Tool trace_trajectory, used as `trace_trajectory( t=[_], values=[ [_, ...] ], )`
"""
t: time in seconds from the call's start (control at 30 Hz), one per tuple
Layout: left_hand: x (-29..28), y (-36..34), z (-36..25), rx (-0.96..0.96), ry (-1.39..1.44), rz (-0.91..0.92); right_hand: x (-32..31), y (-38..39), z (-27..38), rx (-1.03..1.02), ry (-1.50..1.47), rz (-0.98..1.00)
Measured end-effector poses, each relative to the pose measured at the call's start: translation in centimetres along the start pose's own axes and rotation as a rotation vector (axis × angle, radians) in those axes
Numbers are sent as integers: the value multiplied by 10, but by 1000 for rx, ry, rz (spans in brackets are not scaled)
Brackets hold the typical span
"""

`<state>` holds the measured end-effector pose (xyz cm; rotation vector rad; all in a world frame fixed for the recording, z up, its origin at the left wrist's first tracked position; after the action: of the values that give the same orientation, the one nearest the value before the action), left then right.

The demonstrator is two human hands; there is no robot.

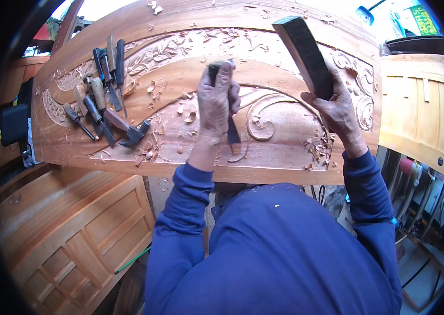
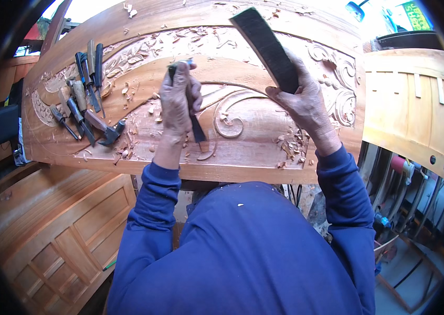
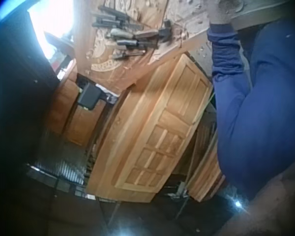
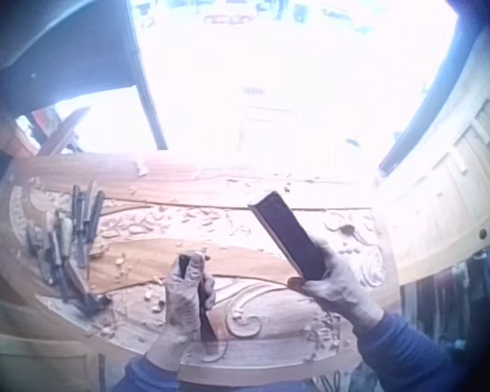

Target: The person carves decorative floral patterns into a large wooden panel using a chisel and a wooden mallet. They hammer the chisel to remove wood shavings and define the ornate curves and leaves of the relief sculpture.

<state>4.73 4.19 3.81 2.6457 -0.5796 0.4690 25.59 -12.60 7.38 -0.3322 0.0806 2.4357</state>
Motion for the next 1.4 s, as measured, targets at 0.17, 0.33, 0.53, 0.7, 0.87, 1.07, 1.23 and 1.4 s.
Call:
trace_trajectory(
  t=[0.17,0.33,0.53,0.7,0.87,1.07,1.23,1.4],
  values=[
    [14,-4,26,24,3,-53,3,5,21,-88,52,3],
    [17,-4,30,60,-56,-8,-1,-11,36,-239,45,-1],
    [28,-2,33,34,-4,52,24,-51,39,-238,-92,22],
    [20,-1,43,48,-13,18,33,-64,36,-352,491,392],
    [19,0,44,120,-60,60,41,-60,30,-347,427,333],
    [22,4,46,40,-48,104,19,-73,27,-208,136,90],
    [30,8,47,87,-64,156,36,-42,23,-426,569,396],
    [35,9,47,31,-158,197,-2,-60,17,-187,92,-58]
  ],
)
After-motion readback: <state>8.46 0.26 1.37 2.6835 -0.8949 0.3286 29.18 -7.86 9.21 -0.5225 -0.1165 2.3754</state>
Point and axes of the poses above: each hand's wrist, its own y-axis away from the middle knuckle, its own x-axis out of the palm, z = x × y, the point moved 5 cm from there along -y, towards the middle knuckle, and after that the axes turned 8 degrees about -z, right-handed, at the moved point
